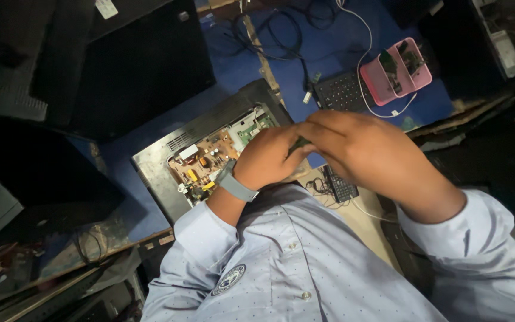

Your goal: The person uses a screwdriver to remove screws from a CRT monitor chassis, detaches a circuit board, and then reattaches it, securing it with screws. The person handles the monitor and circuit board throughout the process.

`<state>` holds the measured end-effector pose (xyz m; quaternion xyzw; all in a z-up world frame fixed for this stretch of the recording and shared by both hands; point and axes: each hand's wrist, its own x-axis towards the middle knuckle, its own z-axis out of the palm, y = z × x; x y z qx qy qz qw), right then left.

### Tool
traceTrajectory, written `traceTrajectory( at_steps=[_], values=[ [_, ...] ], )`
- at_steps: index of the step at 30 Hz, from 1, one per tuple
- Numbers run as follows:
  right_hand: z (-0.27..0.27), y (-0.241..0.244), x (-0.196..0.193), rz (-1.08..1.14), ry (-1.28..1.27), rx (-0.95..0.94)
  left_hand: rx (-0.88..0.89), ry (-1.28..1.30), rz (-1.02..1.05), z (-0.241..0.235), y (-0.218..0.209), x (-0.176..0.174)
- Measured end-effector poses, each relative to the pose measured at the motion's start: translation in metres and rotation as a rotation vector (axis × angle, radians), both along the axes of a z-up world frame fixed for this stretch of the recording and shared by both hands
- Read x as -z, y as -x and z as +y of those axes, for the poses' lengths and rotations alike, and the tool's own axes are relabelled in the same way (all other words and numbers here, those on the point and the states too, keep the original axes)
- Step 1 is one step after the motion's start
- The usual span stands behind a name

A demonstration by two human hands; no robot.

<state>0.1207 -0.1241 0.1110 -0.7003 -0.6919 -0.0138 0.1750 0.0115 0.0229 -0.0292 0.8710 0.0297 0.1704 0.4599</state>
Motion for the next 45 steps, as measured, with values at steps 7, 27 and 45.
traceTrajectory(
  at_steps=[7,27,45],
  values=[
    [0.001,0.007,0.016,-0.033,-0.008,0.034,0.137,0.071,-0.046,0.011,0.006,-0.005],
    [0.015,0.002,0.035,0.29,-0.393,-0.127,-0.04,0.299,-0.23,-0.048,-0.013,0.046],
    [0.042,-0.027,0.091,1.123,0.029,-0.444,-0.122,0.155,-0.173,-0.042,-0.033,0.095]
  ],
)
